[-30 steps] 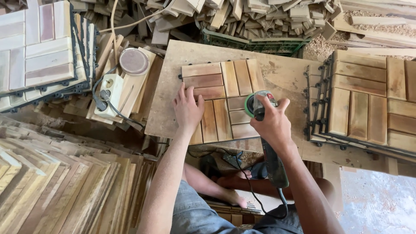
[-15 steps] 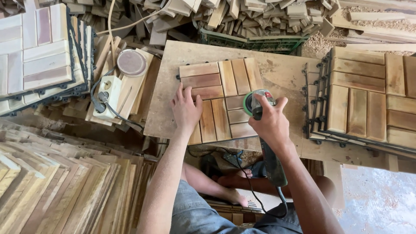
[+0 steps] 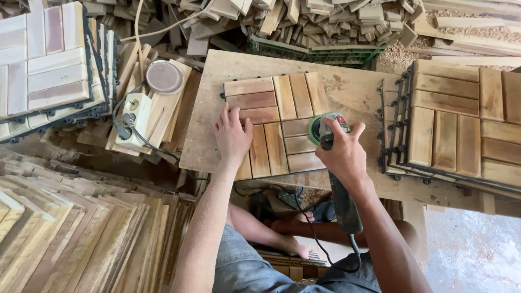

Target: Sanding the surface of a wooden interlocking tile using an orbital sander to achieve a smooth finish.

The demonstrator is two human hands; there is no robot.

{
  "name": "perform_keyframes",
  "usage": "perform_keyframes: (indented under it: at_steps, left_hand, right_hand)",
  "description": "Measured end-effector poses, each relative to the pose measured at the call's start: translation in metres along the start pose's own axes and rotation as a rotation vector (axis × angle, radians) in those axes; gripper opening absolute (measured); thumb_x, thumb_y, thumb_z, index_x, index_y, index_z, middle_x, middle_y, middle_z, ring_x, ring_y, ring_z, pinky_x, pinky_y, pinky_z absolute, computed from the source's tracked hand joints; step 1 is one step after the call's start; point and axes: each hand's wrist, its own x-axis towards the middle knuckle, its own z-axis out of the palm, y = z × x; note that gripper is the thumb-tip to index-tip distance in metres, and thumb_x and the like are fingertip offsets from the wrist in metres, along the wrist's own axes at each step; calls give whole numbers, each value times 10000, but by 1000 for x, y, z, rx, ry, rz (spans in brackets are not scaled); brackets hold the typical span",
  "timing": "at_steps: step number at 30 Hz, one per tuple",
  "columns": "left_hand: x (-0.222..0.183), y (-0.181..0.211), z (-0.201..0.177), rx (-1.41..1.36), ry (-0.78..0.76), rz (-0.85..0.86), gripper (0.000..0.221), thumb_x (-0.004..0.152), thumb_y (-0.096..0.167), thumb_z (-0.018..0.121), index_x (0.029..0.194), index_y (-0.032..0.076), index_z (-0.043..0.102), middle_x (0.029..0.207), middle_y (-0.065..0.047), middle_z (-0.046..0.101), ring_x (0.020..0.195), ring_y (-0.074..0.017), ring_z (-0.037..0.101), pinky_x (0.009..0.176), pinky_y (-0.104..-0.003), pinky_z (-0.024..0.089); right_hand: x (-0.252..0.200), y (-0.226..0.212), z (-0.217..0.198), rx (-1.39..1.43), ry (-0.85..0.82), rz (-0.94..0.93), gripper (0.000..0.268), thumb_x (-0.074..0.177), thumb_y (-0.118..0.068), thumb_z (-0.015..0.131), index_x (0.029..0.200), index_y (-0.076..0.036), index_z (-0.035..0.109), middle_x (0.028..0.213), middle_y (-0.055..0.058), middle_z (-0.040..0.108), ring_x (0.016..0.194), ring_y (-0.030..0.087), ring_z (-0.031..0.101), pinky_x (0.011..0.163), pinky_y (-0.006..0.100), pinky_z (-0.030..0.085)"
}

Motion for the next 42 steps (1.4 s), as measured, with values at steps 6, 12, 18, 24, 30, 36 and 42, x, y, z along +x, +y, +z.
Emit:
perform_keyframes:
  at_steps: [6, 12, 18, 24, 30, 36, 42]
  left_hand:
    - [-1, -6, 10, 9, 0, -8, 424, 937, 318, 608, 1298, 98, 571, 1463, -233, 482, 1290, -442, 556, 979, -615, 436]
    - [2, -5, 6, -26, -52, -54, 411, 950, 332, 583, 1299, 115, 574, 1478, -221, 475, 1294, -445, 552, 1005, -634, 418]
    - [-1, -8, 12, -2, 28, -14, 414, 913, 319, 620, 1277, 124, 585, 1433, -214, 517, 1247, -446, 589, 960, -627, 460]
    - [0, -10, 15, 8, 31, -15, 403, 911, 307, 629, 1273, 139, 577, 1437, -199, 518, 1253, -429, 591, 966, -607, 467]
    - [-1, -2, 2, -26, 0, -27, 384, 936, 309, 606, 1271, 124, 575, 1446, -220, 505, 1280, -434, 571, 982, -594, 446]
    - [1, 3, -12, -104, -125, -103, 429, 960, 336, 549, 1328, 115, 569, 1516, -230, 446, 1351, -438, 506, 1064, -589, 375]
    - [1, 5, -19, -134, -169, -141, 447, 964, 341, 529, 1351, 119, 571, 1550, -206, 416, 1374, -407, 481, 1100, -566, 343]
  right_hand:
    - [-6, -1, 10, 6, -16, -20, 724, 700, -217, 787, 1368, -358, 546, 1280, 165, 354, 829, 588, 693, 759, 628, 610]
    - [-19, -15, 21, 20, -80, -62, 709, 709, -237, 761, 1362, -395, 536, 1264, 144, 363, 820, 578, 700, 760, 617, 620]
    - [-29, -9, 12, 4, -91, -22, 730, 704, -261, 762, 1376, -407, 519, 1303, 146, 359, 846, 575, 699, 789, 619, 617]
    - [-25, 21, -3, 8, -37, 47, 723, 708, -251, 777, 1377, -384, 537, 1317, 166, 366, 905, 600, 683, 847, 632, 591]
    - [-25, 6, -2, 4, -40, 35, 744, 708, -246, 777, 1399, -372, 530, 1318, 184, 371, 918, 610, 674, 857, 645, 587]
    - [-32, -32, 19, -3, -116, -54, 735, 705, -252, 787, 1374, -418, 534, 1302, 144, 370, 906, 583, 689, 826, 621, 604]
    - [-29, -35, 16, -34, -130, -51, 748, 707, -270, 788, 1387, -429, 521, 1304, 142, 367, 875, 592, 689, 821, 628, 605]
